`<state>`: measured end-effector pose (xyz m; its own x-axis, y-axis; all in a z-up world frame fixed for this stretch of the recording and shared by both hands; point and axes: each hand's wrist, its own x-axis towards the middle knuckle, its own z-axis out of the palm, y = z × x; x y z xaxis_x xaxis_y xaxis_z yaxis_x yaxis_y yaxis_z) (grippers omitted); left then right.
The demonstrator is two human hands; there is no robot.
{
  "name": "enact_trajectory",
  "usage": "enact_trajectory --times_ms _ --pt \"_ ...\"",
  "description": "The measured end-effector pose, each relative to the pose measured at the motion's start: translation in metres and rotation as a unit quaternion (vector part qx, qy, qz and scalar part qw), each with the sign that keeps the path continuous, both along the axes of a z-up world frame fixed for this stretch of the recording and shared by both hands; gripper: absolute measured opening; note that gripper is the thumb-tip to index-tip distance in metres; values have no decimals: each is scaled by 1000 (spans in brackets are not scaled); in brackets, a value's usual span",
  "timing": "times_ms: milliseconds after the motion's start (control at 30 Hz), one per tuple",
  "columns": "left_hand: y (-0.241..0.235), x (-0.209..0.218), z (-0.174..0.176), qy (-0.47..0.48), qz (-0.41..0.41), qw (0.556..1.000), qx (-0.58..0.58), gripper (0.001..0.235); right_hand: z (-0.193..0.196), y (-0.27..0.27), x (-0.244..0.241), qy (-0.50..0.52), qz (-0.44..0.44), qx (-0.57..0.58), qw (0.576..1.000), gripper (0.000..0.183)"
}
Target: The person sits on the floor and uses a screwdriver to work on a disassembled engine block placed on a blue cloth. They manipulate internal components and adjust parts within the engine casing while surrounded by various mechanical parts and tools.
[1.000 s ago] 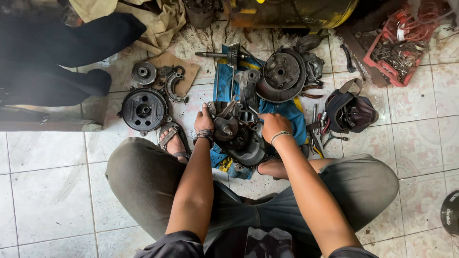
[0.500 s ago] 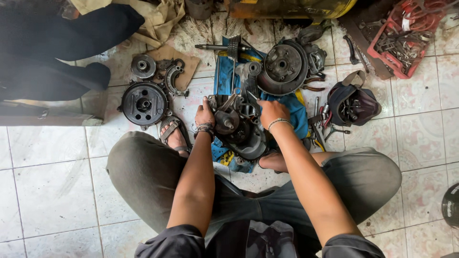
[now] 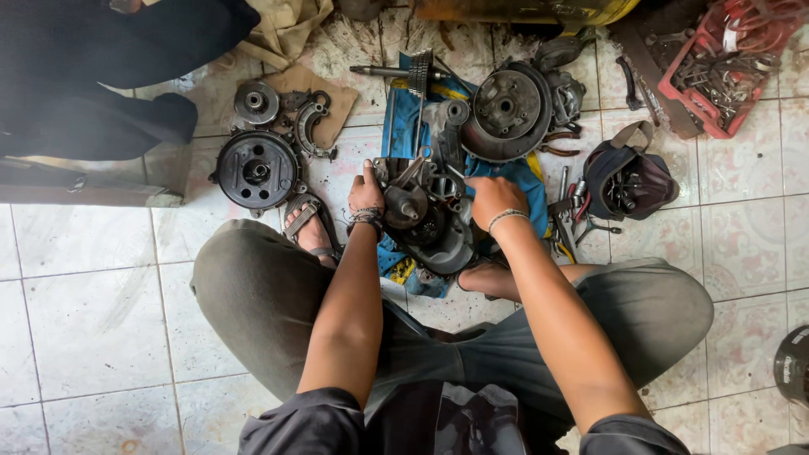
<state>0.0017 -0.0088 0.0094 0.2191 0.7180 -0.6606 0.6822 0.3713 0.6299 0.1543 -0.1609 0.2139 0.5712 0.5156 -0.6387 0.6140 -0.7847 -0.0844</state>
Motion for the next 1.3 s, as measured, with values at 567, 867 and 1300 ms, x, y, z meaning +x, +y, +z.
enact_trajectory --times_ms 567,867,1300 --pt "0 0 5 -1 11 1000 -2 95 2 -6 8 -3 1 7 1000 51" --pt "0 0 10 0 3 1000 -11 95 -9 -4 16 2 4 19 1000 51" --pt "0 1 16 10 -7 1000 -14 93 1 -2 2 4 13 4 1000 49"
